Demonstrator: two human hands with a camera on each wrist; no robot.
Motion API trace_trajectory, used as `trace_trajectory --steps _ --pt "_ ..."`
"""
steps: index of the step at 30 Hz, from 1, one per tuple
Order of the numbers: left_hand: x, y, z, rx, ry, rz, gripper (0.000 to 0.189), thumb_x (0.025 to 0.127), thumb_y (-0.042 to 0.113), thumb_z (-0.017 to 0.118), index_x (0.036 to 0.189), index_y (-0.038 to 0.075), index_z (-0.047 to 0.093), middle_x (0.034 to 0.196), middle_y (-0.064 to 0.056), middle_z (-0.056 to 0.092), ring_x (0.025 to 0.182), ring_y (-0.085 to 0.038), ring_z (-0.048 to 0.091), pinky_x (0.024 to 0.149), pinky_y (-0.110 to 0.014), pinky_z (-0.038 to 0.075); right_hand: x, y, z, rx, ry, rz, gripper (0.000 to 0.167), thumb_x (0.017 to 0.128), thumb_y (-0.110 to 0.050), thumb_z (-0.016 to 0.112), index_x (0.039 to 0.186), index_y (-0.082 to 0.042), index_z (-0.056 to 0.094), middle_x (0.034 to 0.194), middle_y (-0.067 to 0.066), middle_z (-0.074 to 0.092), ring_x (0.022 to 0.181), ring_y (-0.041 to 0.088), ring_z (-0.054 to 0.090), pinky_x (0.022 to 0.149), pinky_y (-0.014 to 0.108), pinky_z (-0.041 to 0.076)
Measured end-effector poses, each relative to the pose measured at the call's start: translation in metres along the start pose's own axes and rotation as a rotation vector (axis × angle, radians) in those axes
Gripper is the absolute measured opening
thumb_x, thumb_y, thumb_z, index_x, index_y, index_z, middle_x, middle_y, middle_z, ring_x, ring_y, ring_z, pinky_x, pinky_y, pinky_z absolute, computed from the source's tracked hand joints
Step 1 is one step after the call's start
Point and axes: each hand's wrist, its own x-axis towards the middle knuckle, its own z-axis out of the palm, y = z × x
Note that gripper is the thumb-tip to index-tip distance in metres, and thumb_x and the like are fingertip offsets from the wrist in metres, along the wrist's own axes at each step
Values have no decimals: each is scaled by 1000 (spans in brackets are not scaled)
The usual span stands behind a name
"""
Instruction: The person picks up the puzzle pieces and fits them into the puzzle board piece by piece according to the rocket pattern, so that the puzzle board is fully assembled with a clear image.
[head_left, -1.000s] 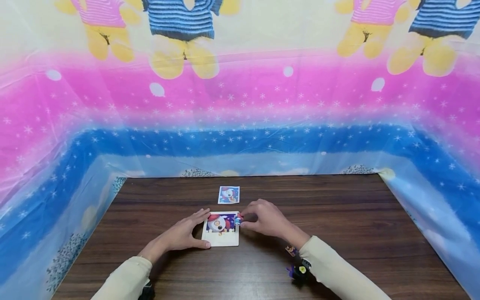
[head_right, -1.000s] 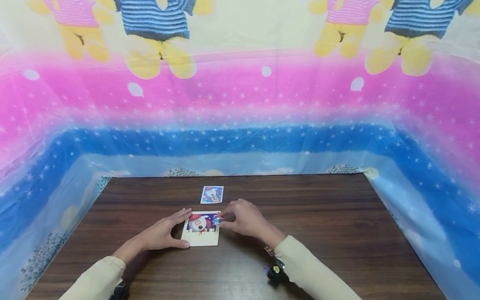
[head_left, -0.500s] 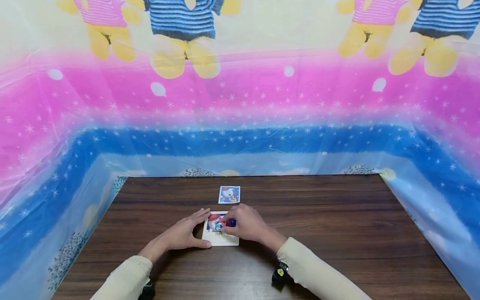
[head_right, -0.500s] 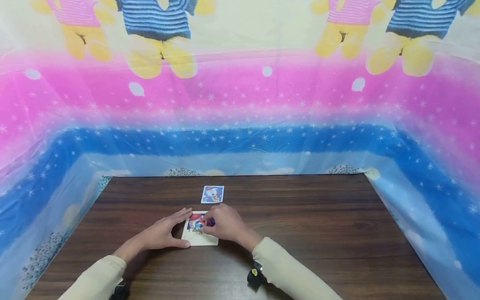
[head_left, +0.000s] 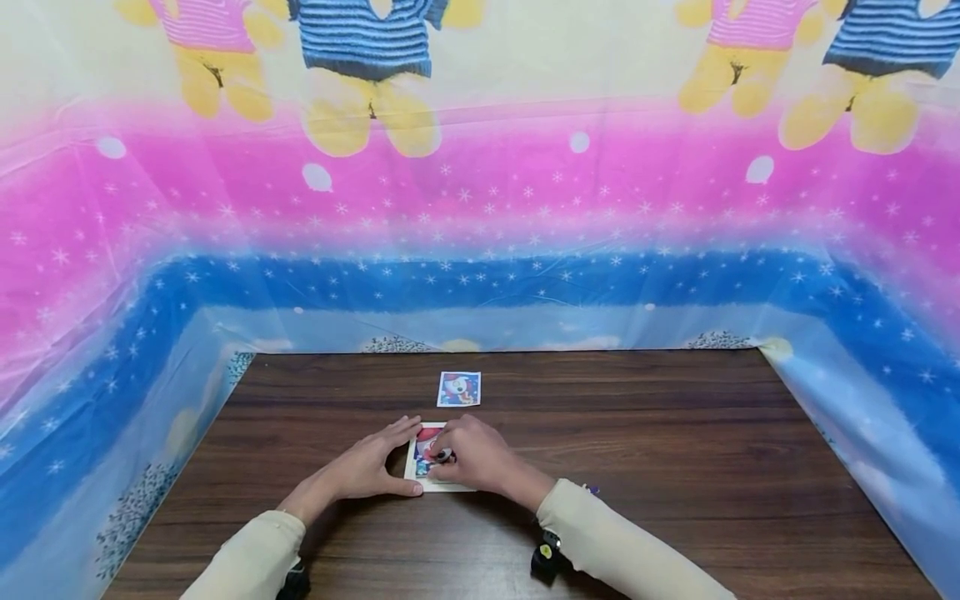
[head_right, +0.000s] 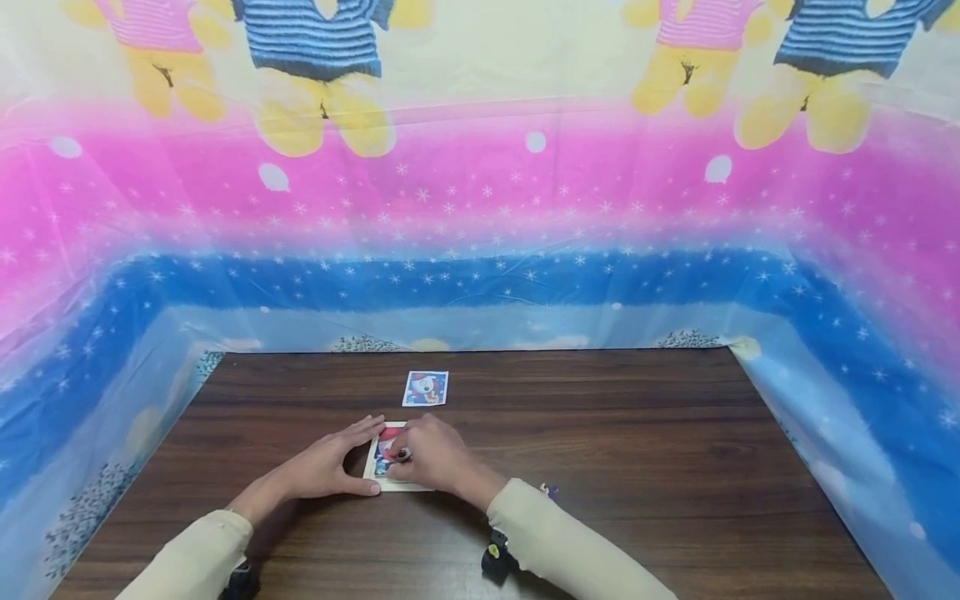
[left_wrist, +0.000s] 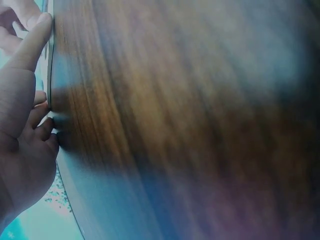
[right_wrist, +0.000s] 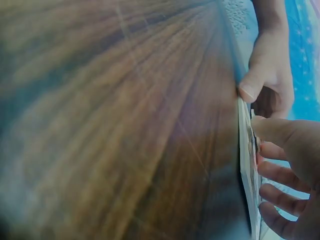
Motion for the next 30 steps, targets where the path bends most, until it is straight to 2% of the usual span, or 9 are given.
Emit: trace_trajectory --steps 5,11,18,30 --pt "0 0 0 -9 -1 6 100 85 56 78 160 7 35 168 -10 27 156 -35 19 117 -64 27 1 -2 3 -44 -13 -19 22 88 -41 81 99 -21 83 107 -9 74 99 6 65 91 27 50" --pt "0 0 0 -5 -1 4 100 85 55 79 159 6 35 168 -11 27 156 -35 19 117 -65 27 1 -2 2 -13 4 -45 16 91 -35 78 96 -20 82 106 -8 75 99 6 65 92 27 50" --pt "0 -1 1 -4 2 1 100 85 57 78 160 6 35 168 -10 27 156 -34 19 118 -64 26 3 -1 4 -44 -21 -47 22 93 -32 75 109 -19 81 117 -6 73 108 10 64 96 29 49" --pt "0 -1 2 -14 2 5 101 85 57 79 159 5 35 168 -10 27 156 -35 19 118 -64 26 1 -8 3 -39 -40 -23 24 94 -36 75 112 -21 81 121 -5 71 107 12 61 91 29 50"
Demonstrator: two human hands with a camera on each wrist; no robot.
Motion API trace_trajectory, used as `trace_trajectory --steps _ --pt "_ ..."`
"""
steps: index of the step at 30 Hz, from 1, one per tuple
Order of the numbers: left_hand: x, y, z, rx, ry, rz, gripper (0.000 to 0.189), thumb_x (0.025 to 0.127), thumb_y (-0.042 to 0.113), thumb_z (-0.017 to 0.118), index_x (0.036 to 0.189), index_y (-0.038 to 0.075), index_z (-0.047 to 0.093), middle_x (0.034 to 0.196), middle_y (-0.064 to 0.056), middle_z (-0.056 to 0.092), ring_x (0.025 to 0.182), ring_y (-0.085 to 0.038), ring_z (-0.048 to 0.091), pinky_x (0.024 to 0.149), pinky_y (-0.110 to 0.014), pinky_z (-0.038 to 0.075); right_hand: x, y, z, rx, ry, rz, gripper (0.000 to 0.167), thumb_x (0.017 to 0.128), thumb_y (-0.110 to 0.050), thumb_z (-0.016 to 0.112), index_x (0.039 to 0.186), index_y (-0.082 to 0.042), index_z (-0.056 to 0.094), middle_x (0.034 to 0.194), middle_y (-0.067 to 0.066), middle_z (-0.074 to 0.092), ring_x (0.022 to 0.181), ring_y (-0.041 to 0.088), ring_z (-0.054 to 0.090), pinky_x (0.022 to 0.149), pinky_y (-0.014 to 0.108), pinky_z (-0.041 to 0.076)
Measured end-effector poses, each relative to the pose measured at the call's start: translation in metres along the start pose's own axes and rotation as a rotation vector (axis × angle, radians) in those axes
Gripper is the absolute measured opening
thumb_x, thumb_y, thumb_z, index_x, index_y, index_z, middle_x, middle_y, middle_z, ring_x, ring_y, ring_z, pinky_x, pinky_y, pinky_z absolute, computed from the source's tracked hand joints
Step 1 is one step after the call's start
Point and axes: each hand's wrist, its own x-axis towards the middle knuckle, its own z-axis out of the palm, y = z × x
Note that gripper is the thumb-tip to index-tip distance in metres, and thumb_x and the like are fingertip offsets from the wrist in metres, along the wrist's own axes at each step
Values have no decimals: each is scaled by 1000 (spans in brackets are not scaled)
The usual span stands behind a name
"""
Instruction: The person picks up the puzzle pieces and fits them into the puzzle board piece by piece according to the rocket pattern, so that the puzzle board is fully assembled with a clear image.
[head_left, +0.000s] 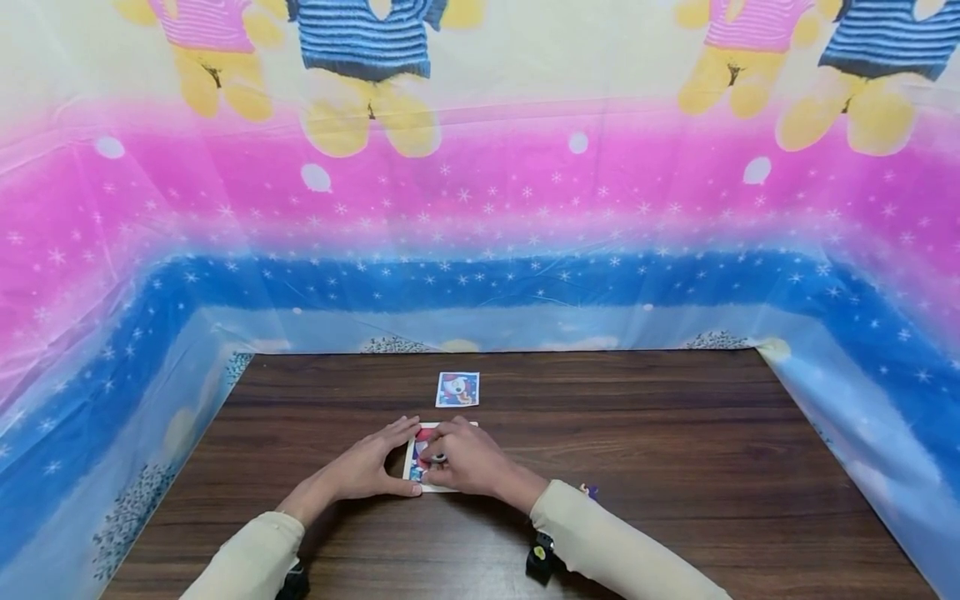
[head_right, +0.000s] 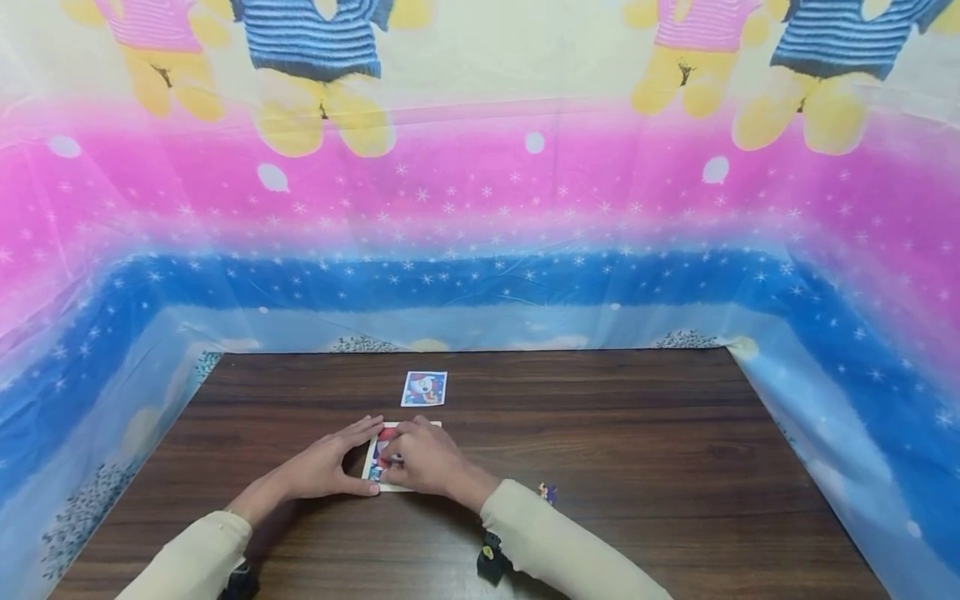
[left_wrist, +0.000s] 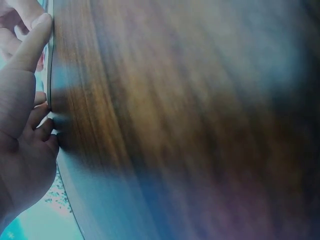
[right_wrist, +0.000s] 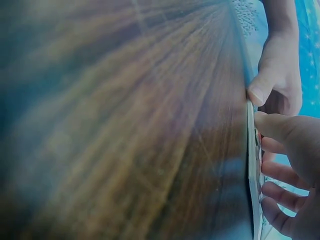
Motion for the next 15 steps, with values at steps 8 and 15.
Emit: trace_trajectory --steps 8,15 --pt "0 1 0 6 -1 -5 102 84 58 78 159 5 35 168 -10 27 156 -34 19 117 -64 26 0 -1 -2 -39 3 -23 24 94 -37 75 112 -23 82 123 -3 72 108 11 62 93 29 48" --pt "0 0 0 7 -3 -5 102 84 58 78 159 6 35 168 -10 27 156 -35 19 117 -64 27 -1 3 -3 -2 -10 -55 24 96 -37 74 113 -22 81 123 -2 72 110 11 62 95 29 48"
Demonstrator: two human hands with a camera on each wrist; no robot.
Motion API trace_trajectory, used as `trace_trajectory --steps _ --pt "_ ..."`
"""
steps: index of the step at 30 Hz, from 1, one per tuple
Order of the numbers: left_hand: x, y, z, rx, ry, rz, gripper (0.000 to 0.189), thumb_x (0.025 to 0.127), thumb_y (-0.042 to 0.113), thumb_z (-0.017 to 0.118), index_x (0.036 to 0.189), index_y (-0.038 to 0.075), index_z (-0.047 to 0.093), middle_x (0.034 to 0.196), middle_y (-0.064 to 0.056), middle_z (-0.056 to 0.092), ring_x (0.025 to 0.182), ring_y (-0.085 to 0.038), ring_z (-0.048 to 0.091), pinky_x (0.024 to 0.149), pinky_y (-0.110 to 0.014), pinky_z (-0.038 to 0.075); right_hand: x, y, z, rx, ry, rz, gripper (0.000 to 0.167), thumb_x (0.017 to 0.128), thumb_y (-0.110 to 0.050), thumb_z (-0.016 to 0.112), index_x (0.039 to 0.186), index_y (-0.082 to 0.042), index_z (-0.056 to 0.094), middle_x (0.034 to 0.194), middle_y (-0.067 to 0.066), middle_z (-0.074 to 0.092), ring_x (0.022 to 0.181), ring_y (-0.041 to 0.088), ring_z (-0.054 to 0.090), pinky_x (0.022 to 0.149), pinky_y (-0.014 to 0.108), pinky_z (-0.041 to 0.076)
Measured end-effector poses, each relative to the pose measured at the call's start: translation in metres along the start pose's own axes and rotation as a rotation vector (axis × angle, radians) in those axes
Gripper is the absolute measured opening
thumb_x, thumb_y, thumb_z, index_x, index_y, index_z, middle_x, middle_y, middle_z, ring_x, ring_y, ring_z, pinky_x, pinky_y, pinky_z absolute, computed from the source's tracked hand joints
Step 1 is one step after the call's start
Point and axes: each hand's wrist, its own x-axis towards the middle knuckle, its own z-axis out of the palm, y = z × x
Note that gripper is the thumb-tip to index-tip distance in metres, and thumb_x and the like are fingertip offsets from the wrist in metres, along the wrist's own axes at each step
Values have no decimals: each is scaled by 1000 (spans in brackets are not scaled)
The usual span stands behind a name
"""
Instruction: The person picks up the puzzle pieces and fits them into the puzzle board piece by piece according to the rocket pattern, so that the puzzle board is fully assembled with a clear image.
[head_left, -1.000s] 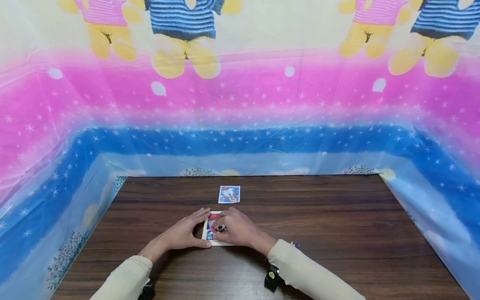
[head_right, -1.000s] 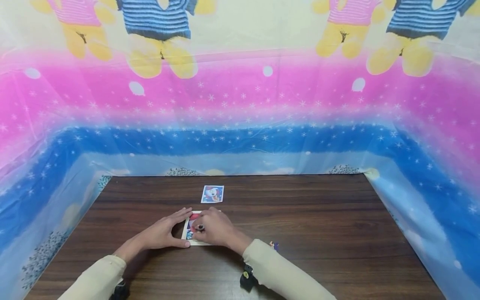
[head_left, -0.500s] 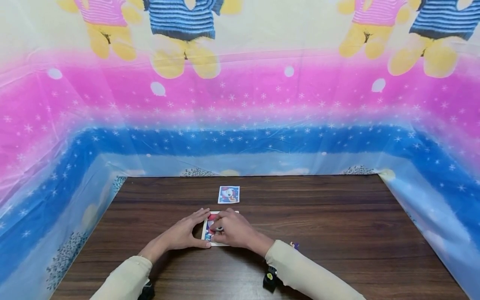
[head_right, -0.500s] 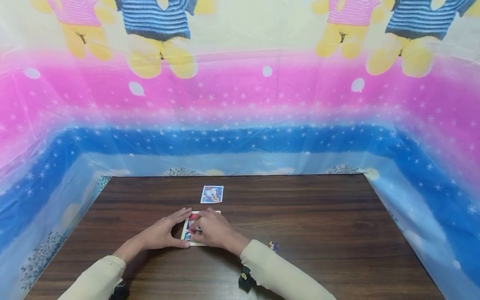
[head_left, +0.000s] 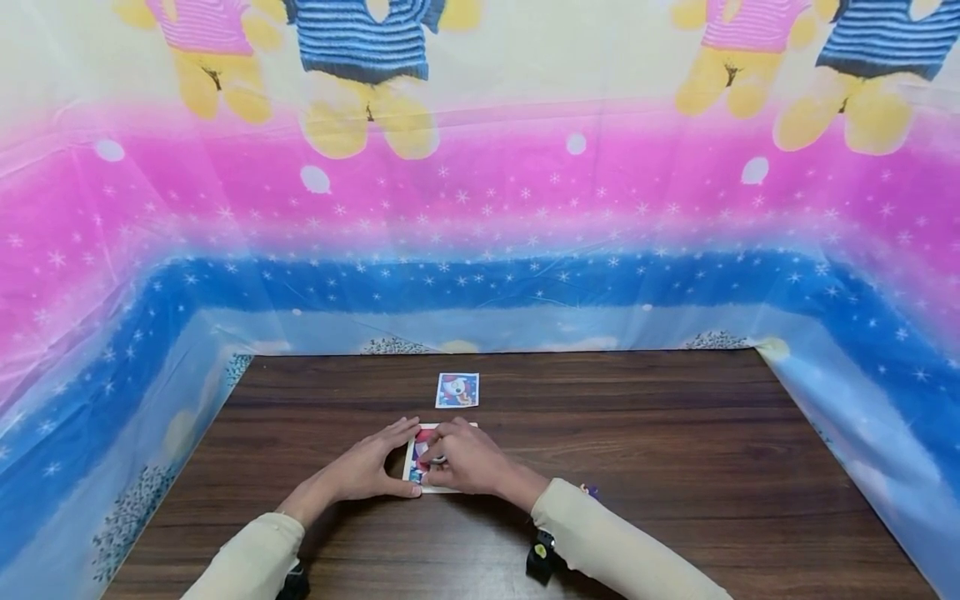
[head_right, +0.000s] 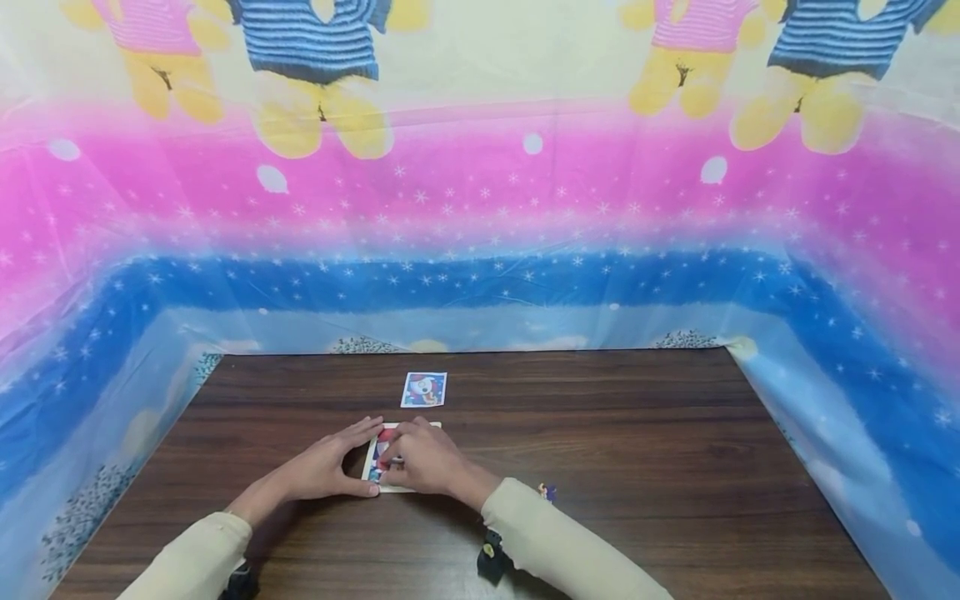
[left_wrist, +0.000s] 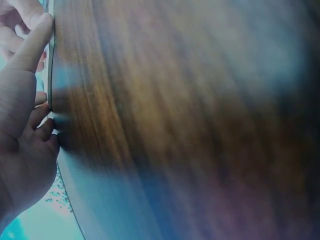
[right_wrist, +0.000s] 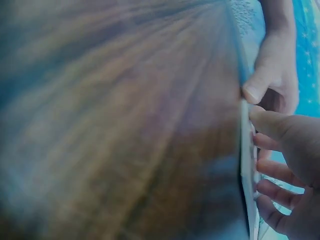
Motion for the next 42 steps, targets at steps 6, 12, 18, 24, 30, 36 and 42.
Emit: trace_trajectory --steps 6,12,18,24,30,36,42 --pt "1 0 1 -8 -9 -22 101 84 58 78 160 8 35 168 -8 26 156 -34 19 117 -64 26 -13 15 -12 74 11 31 31 96 -36 74 121 -18 78 123 -1 71 112 14 63 98 31 51" --pt "1 0 -1 -9 -3 -40 101 83 57 80 160 10 35 169 -7 25 156 -34 19 118 -64 26 -37 30 -34 131 49 99 36 95 -35 75 123 -13 76 123 3 71 114 19 63 98 36 53" --pt "1 0 -1 2 5 -33 103 82 58 81 160 9 36 168 -8 26 156 -33 20 118 -63 27 -69 40 -52 159 72 140 40 95 -34 74 129 -13 73 128 5 69 119 21 63 100 42 52" --pt "1 0 0 -18 0 -35 103 82 57 81 160 8 35 169 -9 25 156 -34 19 118 -63 27 -107 50 -64 180 123 186 41 97 -38 71 131 -15 71 128 1 69 119 19 63 99 44 53" --pt "1 0 1 -19 2 -35 103 82 57 81 160 7 35 168 -10 26 156 -35 19 117 -64 27 -144 59 -67 171 180 256 42 97 -44 70 130 -18 72 126 -5 70 116 16 64 94 44 55" --pt "2 0 1 -20 1 -29 103 82 56 81 160 7 35 168 -10 26 156 -35 19 117 -64 26 -175 63 -67 153 226 288 40 95 -43 73 126 -17 74 122 -5 71 114 18 65 90 47 56" --pt "2 1 1 -31 6 -46 103 82 56 82 160 9 35 169 -9 25 156 -34 19 118 -64 27 -199 61 -64 140 240 302 38 94 -41 75 124 -18 75 122 -9 71 114 14 65 89 44 57"
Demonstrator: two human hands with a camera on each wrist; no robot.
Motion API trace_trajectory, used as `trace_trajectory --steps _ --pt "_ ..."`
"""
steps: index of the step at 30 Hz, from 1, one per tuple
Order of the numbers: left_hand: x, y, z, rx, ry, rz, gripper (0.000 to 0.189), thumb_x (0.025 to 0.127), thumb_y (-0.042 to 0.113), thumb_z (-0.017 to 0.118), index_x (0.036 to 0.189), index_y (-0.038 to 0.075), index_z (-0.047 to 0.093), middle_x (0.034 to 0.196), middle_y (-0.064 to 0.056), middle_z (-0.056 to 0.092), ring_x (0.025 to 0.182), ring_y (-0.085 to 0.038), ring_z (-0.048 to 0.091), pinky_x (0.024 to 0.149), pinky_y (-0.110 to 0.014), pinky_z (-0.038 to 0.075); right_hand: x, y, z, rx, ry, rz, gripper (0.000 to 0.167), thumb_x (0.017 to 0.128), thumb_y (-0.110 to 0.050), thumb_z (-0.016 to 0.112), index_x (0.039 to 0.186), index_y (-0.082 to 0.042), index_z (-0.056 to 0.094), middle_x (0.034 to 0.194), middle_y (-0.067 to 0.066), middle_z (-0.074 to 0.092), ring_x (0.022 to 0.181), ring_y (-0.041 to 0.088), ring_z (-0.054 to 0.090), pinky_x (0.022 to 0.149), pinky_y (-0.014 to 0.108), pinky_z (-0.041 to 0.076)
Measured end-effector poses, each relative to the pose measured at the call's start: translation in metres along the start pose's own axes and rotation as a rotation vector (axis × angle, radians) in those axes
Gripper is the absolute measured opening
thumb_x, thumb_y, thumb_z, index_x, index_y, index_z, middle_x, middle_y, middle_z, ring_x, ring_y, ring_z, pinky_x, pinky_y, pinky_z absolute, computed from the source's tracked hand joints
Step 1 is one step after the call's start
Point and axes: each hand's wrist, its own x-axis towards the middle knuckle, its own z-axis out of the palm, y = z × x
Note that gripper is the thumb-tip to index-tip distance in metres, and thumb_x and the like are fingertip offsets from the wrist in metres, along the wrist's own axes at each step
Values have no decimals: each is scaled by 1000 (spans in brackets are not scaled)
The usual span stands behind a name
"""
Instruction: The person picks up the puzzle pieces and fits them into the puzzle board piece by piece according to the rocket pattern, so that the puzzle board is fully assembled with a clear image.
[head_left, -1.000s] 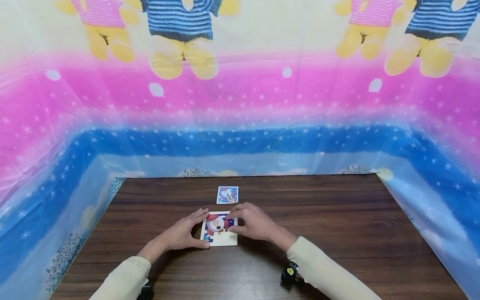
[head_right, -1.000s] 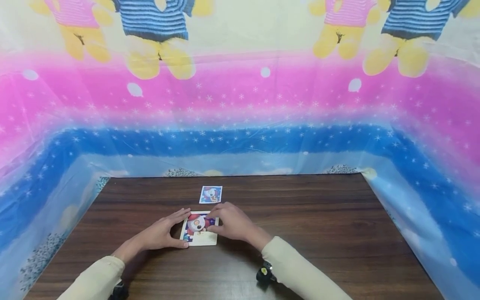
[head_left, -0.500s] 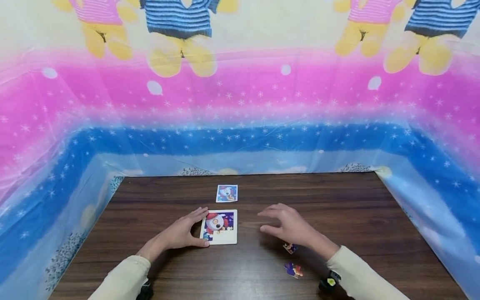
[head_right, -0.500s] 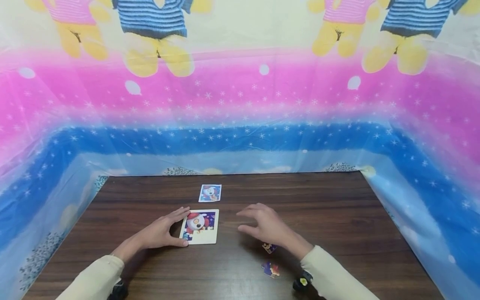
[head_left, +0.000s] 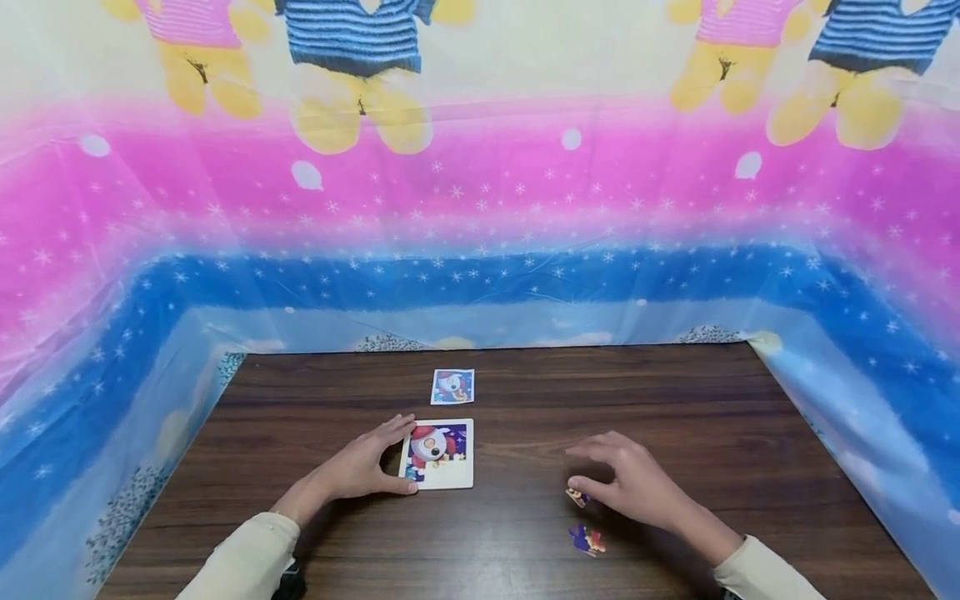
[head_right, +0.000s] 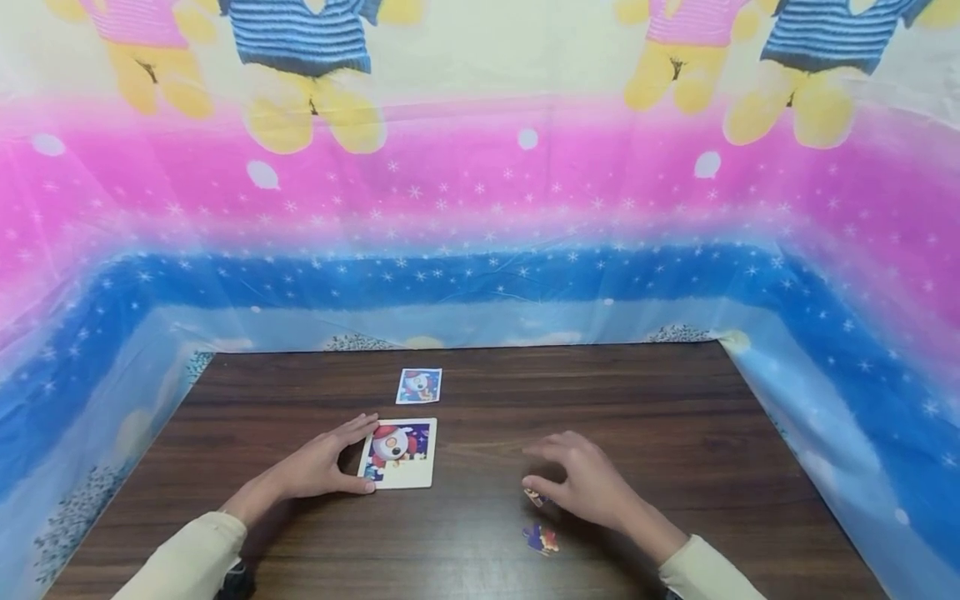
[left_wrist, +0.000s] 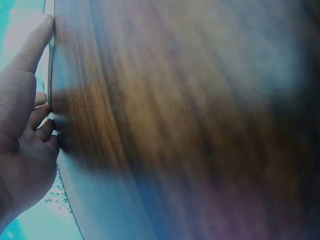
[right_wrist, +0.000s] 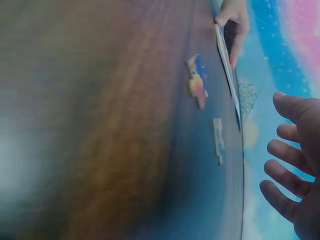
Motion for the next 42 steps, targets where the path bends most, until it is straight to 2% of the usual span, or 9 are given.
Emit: trace_trajectory --steps 9,16,23,27,30,33,36,42 --pt "-1 1 0 16 8 1 103 81 57 82 160 9 35 168 -9 26 156 -35 20 117 -63 28 -34 -3 -2 20 -41 53 32 94 -43 74 119 -23 77 115 -17 69 107 8 65 88 42 58" --pt "-1 -1 1 21 16 0 104 81 59 81 160 9 35 168 -9 26 155 -35 20 116 -64 28 -50 -6 0 35 -80 29 29 94 -48 72 114 -28 78 108 -20 68 99 3 63 78 33 58" --pt "-1 -1 1 23 18 3 104 81 58 81 160 8 35 168 -10 26 156 -35 20 117 -64 28 -54 -5 7 4 -149 5 31 87 -56 75 105 -31 80 101 -24 64 94 -2 57 75 28 55" --pt "-1 -1 1 24 20 4 104 81 57 81 160 8 35 168 -10 26 156 -35 20 117 -64 28 -53 -4 11 -36 -143 -28 33 83 -59 79 100 -30 81 97 -26 60 90 -4 52 72 23 51" --pt "-1 -1 1 28 22 8 104 81 57 81 160 7 35 168 -10 26 155 -35 20 116 -64 29 -53 -3 13 -56 -120 -67 27 83 -52 83 98 -30 81 94 -26 58 87 -5 48 70 20 47" --pt "-1 -1 1 34 22 11 104 81 58 81 160 7 36 168 -10 27 155 -35 21 116 -63 29 -52 -3 13 -46 -113 -90 21 83 -37 86 101 -28 81 94 -25 58 86 -4 47 69 19 45" --pt "-1 -1 1 32 20 12 104 82 58 81 160 7 35 168 -10 26 155 -35 21 116 -63 30 -51 -3 12 -27 -124 -86 24 83 -27 86 107 -27 80 96 -25 59 87 -3 48 70 20 45" --pt "-2 -1 1 25 19 7 103 82 57 81 160 8 35 168 -10 26 155 -35 21 116 -63 29 -51 -3 11 -21 -121 -93 23 84 -32 86 105 -26 81 98 -24 59 90 -3 49 73 22 48"
